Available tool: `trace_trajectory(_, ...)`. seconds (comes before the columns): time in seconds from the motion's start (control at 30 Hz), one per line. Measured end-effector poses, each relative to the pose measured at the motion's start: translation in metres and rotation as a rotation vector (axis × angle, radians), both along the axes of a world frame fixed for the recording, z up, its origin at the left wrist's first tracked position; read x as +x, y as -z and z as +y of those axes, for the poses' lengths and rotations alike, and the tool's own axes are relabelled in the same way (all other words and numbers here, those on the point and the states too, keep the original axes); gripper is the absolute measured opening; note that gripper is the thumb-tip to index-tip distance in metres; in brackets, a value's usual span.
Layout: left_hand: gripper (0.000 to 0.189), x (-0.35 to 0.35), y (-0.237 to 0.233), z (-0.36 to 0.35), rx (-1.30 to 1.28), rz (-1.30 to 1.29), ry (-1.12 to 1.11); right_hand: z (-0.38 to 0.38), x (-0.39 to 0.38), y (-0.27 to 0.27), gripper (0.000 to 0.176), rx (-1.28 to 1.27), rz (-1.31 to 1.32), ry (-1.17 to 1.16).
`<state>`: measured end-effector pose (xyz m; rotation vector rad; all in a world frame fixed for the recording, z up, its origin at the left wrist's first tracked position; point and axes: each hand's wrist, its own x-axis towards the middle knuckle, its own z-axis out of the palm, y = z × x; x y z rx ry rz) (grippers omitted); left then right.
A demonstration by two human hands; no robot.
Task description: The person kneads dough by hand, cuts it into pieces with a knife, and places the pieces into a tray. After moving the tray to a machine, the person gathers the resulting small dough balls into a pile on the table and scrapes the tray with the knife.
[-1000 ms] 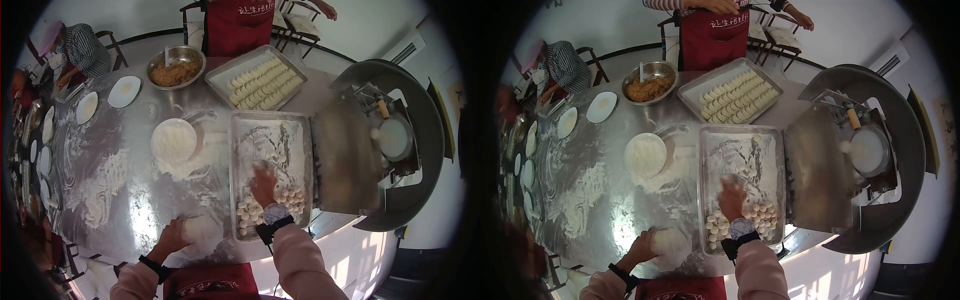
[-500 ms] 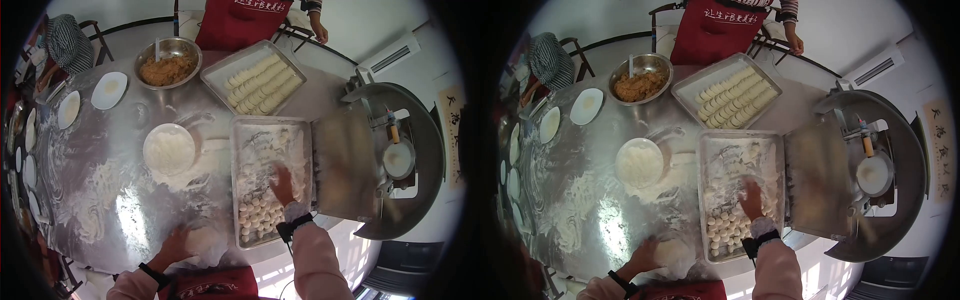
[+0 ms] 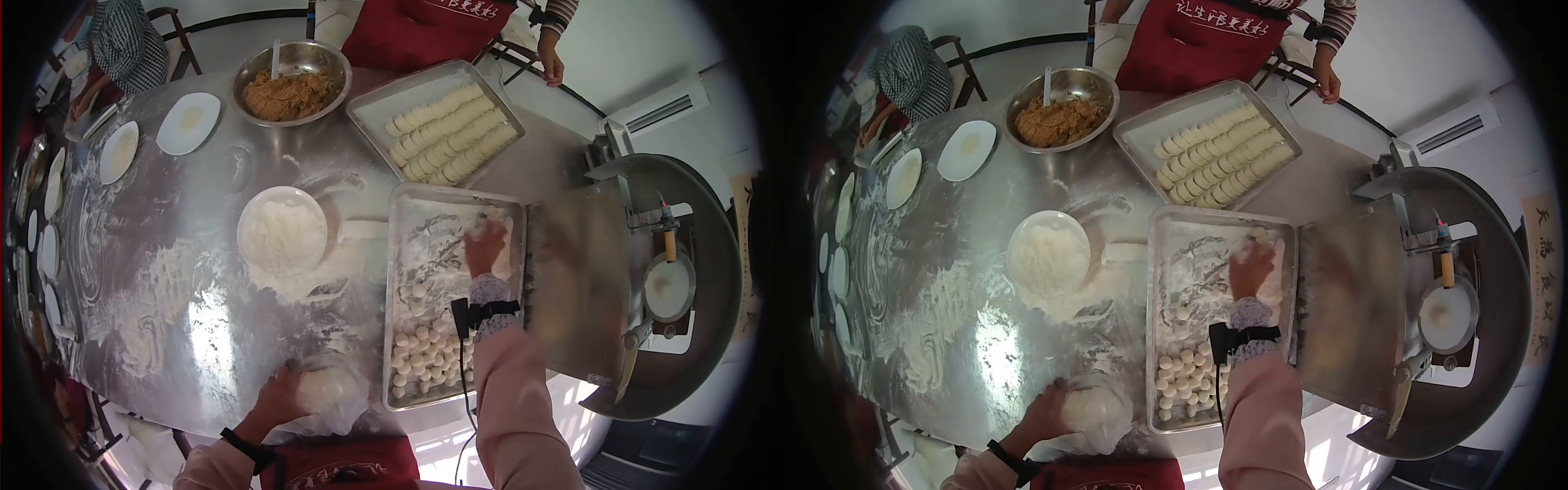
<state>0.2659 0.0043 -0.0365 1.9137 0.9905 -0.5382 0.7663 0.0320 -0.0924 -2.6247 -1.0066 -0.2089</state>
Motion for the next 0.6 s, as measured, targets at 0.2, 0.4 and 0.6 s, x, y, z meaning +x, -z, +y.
trace_trajectory(0.2, 0.096, -0.001, -0.002, 0.0, -0.003, -0.04, -0.032, -0.046, -0.018, -0.004, 0.044, -0.053, 0.307, -0.176)
trace_trajectory(0.4, 0.096, -0.005, 0.011, -0.011, 0.091, -0.049, -0.04, -0.04, 0.03, 0.012, 0.06, 0.278, 0.311, 0.019)
trace_trajectory(0.6, 0.098, 0.0, -0.002, -0.009, 0.082, -0.011, -0.038, -0.085, -0.051, 0.002, 0.066, -0.28, 0.116, -0.499)
